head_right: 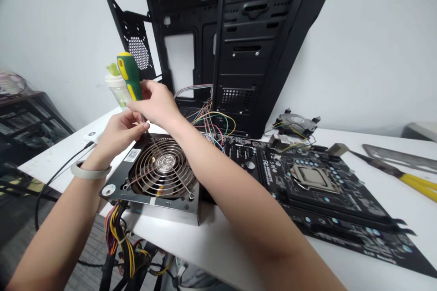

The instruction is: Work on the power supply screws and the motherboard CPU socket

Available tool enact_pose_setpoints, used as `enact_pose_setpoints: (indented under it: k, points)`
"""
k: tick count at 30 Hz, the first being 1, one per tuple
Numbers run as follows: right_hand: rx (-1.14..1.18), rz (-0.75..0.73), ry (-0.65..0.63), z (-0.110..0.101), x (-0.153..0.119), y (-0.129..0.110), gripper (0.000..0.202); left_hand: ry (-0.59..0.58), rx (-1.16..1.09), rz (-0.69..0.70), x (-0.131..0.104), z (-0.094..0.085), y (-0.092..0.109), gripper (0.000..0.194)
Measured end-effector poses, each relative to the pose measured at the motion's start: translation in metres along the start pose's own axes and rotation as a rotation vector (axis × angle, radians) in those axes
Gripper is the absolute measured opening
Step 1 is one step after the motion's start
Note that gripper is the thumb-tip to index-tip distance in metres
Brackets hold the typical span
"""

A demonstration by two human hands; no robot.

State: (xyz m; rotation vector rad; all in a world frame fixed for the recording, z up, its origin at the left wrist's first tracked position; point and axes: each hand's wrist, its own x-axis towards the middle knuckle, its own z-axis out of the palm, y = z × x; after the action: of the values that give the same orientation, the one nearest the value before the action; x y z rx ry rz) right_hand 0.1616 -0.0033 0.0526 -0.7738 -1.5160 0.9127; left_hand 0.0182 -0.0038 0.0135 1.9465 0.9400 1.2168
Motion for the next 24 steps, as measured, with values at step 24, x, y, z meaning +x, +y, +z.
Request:
enact_pose_setpoints:
  k: [24]
  points:
    - [0.074,0.008,-0.078,0.0002,0.0004,-0.0005,0.017,0.01,0.019,0.001,-0.0014,0.0022,-0.0006,0.025]
